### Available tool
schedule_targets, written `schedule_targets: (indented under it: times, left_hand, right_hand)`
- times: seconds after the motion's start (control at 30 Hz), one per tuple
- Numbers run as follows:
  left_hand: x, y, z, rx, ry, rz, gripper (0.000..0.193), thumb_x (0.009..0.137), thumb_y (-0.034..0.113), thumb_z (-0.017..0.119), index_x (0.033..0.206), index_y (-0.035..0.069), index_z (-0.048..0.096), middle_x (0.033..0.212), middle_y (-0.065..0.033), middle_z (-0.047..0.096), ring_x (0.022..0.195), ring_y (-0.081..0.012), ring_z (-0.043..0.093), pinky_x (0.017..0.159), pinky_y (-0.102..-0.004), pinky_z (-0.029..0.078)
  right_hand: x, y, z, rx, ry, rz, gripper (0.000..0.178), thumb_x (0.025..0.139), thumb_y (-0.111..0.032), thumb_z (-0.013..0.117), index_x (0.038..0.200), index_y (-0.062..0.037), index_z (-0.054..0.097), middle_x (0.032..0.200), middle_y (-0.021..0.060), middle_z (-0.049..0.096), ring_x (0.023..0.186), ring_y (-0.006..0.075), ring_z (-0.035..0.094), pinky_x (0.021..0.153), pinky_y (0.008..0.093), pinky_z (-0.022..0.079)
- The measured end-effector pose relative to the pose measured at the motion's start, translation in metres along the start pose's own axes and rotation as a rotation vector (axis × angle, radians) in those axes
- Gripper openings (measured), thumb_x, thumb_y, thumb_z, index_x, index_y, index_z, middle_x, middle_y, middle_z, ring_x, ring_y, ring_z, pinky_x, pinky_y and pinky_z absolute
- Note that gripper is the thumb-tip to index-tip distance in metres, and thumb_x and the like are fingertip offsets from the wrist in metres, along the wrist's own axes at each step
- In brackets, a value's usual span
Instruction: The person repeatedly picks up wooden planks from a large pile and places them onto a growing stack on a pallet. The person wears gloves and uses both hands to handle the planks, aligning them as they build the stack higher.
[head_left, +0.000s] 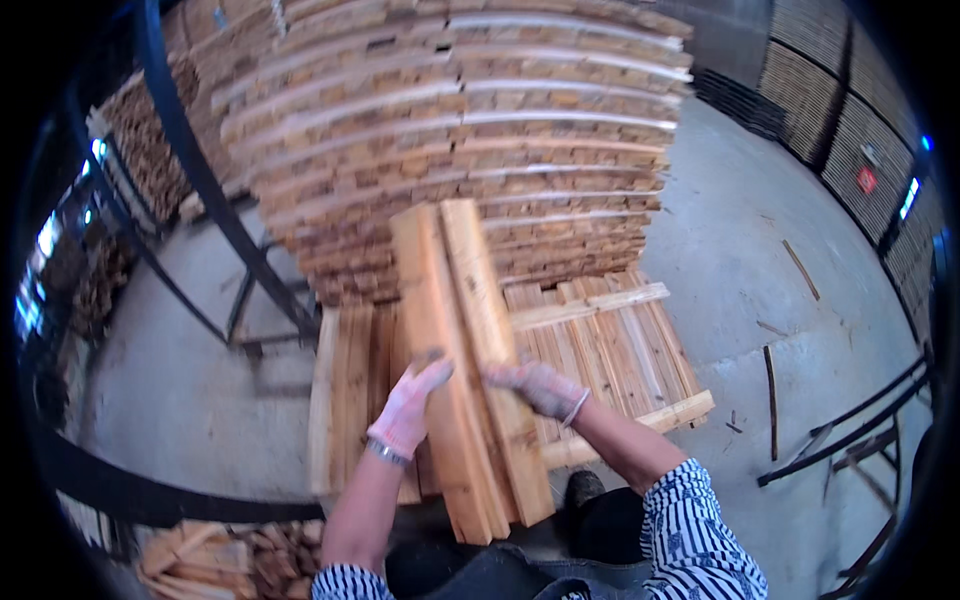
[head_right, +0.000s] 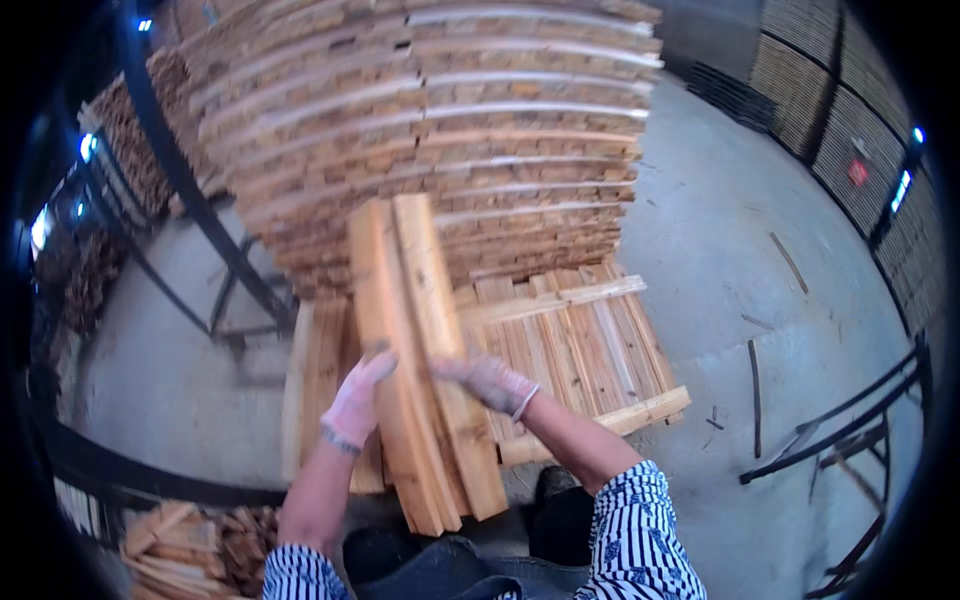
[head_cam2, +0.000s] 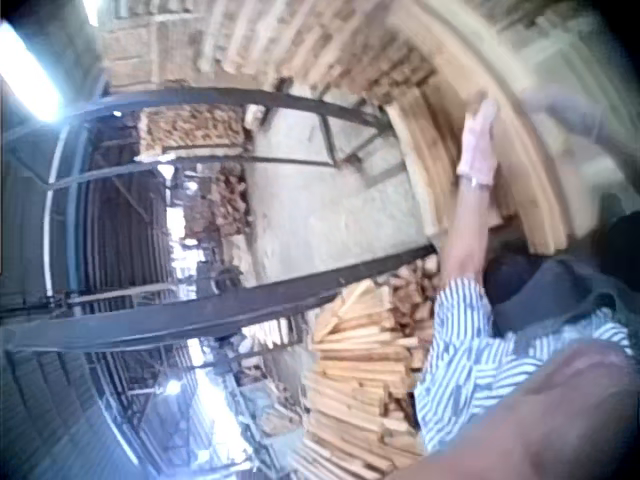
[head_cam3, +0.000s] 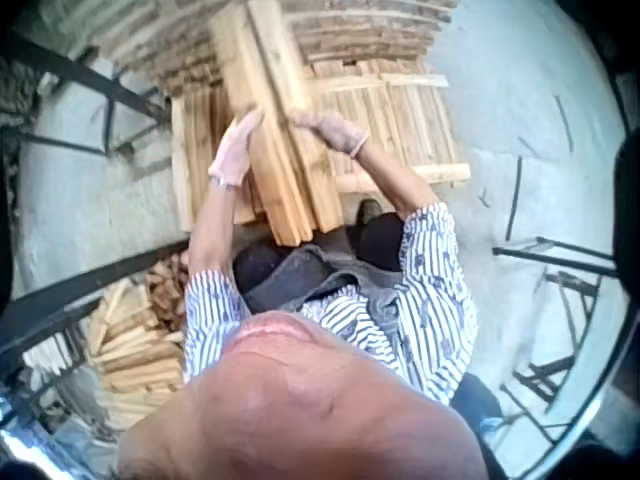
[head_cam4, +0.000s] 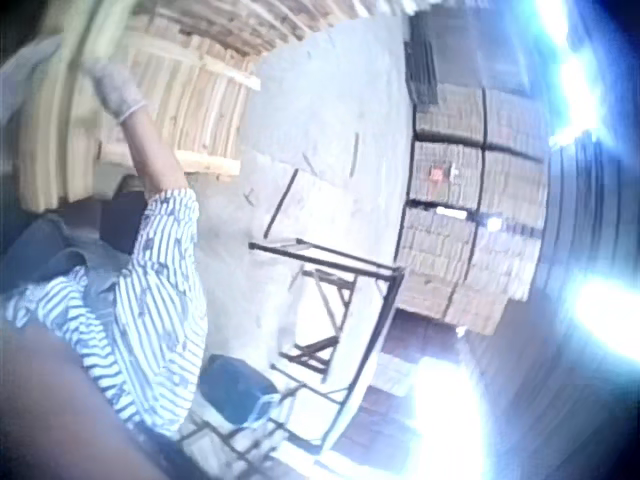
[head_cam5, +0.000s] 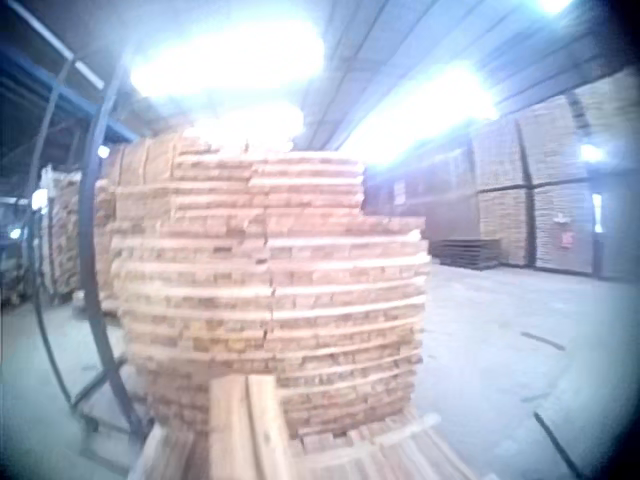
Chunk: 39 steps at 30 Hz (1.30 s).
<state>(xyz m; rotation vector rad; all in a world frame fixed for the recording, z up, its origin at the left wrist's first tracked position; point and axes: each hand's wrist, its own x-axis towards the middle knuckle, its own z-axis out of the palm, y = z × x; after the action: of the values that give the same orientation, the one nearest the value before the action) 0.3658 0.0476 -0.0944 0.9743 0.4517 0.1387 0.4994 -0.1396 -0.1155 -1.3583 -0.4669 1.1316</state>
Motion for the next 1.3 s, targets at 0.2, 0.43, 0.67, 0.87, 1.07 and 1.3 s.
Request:
schedule_targets:
  times: [0.2,0.43,0.67,0.87,1.07,1.3]
  left_hand:
    - [0.076,-0.076,0.008,-0.103,-0.071,-0.173,0.048,0.087,0.025,0.078,0.128,0.005,0.062,0.123,-0.0061,0.067,0.111,-0.0166,0.065,0.093,-0.0348,0.054]
    - [0.155,-0.192,-0.042,0.065,0.092,-0.25,0.093,0.083,0.04,0.081,0.152,0.002,0.031,0.134,-0.0136,0.061,0.12,-0.0232,0.06,0.103,-0.0389,0.049]
    - [0.13,-0.175,-0.003,1.316,0.303,-0.157,0.121,0.075,0.06,0.078,0.158,0.002,0.011,0.156,-0.028,0.033,0.145,-0.042,0.033,0.118,-0.0451,0.032]
    - [0.128,-0.184,0.015,1.54,0.326,-0.166,0.118,0.074,0.04,0.08,0.157,0.003,0.005,0.151,-0.0278,0.039,0.141,-0.0449,0.037,0.117,-0.0456,0.034]
    - [0.138,-0.157,-0.027,1.386,0.356,-0.111,0.106,0.075,0.035,0.079,0.154,0.002,0.016,0.143,-0.0271,0.048,0.137,-0.0412,0.043,0.115,-0.0405,0.036]
    - [0.14,-0.182,-0.058,1.929,0.43,0.272,0.092,0.075,0.03,0.077,0.149,0.004,0.027,0.151,-0.0216,0.036,0.135,-0.0406,0.035,0.115,-0.0505,0.028]
  right_hand:
    - [-0.007,0.008,-0.059,-0.388,0.341,-0.011,0.099,0.091,-0.037,0.072,0.158,0.0032,0.01,0.132,0.0209,0.063,0.118,0.0255,0.062,0.103,0.0344,0.047]
    - [0.017,0.082,-0.124,-1.277,0.723,0.417,0.088,0.083,-0.025,0.074,0.154,-0.0105,0.024,0.124,0.0259,0.058,0.119,0.0423,0.06,0.097,0.0461,0.051]
    - [0.019,0.104,-0.149,-1.319,0.74,0.297,0.066,0.085,-0.019,0.066,0.145,-0.0198,0.038,0.113,0.0263,0.062,0.107,0.0418,0.064,0.09,0.0512,0.052]
    - [0.032,0.104,-0.163,-1.377,0.785,0.334,0.076,0.081,-0.031,0.077,0.145,-0.021,0.037,0.127,0.0222,0.055,0.115,0.0413,0.059,0.095,0.0496,0.05]
    - [0.019,0.12,-0.148,-1.604,0.928,-0.24,0.078,0.078,-0.034,0.078,0.143,-0.0131,0.042,0.139,0.0253,0.045,0.124,0.0424,0.051,0.101,0.0507,0.046]
    - [0.094,0.156,-0.041,-0.439,0.545,0.072,0.084,0.093,-0.04,0.064,0.151,0.0074,0.027,0.141,0.0352,0.049,0.134,0.0452,0.049,0.108,0.0435,0.042]
